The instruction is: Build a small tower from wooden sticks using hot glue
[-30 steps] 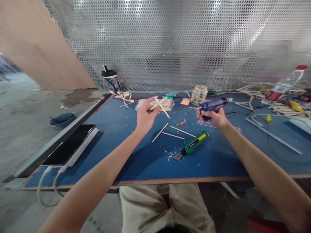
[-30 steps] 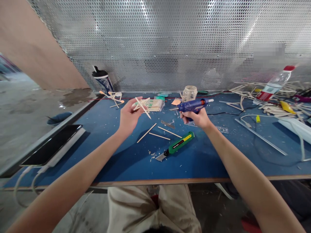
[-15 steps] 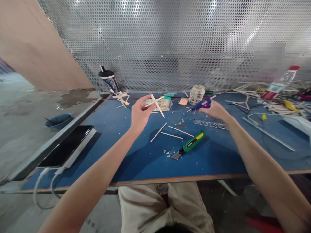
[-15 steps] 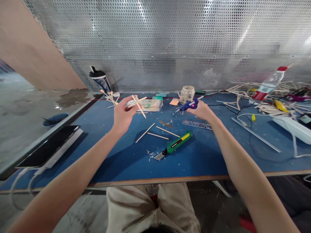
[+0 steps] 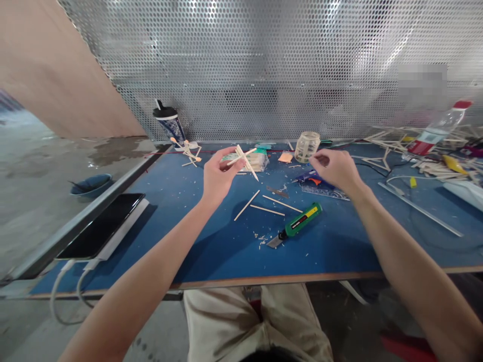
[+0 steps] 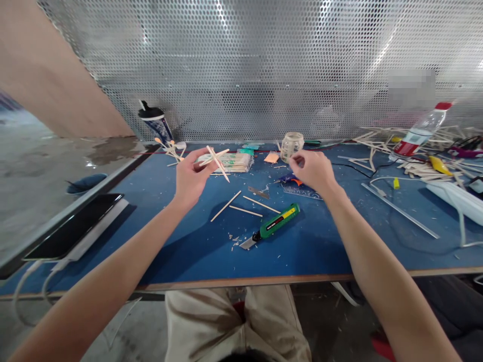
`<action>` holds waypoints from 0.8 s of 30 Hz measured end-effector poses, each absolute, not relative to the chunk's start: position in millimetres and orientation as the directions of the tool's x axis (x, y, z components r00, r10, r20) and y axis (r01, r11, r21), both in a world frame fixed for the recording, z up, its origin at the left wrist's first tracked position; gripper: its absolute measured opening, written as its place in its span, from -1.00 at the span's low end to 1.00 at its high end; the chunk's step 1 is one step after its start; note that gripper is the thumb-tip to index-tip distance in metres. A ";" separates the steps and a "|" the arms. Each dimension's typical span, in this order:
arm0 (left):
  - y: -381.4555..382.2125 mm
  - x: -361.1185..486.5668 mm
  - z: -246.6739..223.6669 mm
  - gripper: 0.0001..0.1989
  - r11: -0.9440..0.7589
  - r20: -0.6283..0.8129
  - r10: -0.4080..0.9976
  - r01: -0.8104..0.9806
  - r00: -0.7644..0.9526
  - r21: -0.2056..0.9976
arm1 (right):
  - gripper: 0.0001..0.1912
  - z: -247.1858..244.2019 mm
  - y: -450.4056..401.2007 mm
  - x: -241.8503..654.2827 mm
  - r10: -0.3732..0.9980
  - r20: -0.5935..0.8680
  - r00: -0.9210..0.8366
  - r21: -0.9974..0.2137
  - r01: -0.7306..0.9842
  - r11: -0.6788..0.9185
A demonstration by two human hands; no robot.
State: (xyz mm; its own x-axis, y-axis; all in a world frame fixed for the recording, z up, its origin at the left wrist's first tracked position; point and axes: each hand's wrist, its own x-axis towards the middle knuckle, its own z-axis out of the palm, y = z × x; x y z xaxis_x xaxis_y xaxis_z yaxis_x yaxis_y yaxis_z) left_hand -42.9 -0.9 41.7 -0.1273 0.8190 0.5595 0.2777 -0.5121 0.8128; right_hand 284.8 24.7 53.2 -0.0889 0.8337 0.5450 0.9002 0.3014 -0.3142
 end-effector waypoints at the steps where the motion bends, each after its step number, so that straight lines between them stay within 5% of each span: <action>1: -1.4 -42.6 42.3 -0.59 -0.513 0.562 0.817 0.281 -0.129 0.811 | -0.72 56.8 15.8 272.8 0.818 0.556 -0.144 -0.302 0.882 0.361; 5: -3.0 -42.3 44.8 -0.61 -0.519 0.568 0.808 0.267 -0.156 0.812 | -0.74 67.2 -16.7 232.9 0.755 0.502 -0.422 -0.338 0.708 0.620; 8: -3.7 -42.9 46.4 -0.61 -0.523 0.571 0.802 0.259 -0.173 0.812 | -0.74 67.1 -25.4 222.5 0.754 0.432 -0.496 -0.352 0.677 0.647; 16: -4.7 -44.0 49.3 -0.60 -0.516 0.562 0.805 0.244 -0.189 0.821 | -0.71 45.5 -5.8 239.2 0.767 -0.159 -0.622 -0.413 0.748 0.520; 24: -2.4 -45.5 47.4 -0.58 -0.512 0.558 0.809 0.243 -0.186 0.824 | -0.77 42.9 -3.1 242.6 0.721 -0.184 -0.668 -0.452 0.709 0.542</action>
State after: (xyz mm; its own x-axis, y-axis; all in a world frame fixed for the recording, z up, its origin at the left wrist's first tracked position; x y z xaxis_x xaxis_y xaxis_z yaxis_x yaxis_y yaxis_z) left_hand -45.5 -2.4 47.4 -0.1855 0.8089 0.5579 0.2430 -0.5124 0.8237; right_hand 242.6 -3.1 42.9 -0.6683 0.7206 -0.1845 0.7089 0.5418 -0.4516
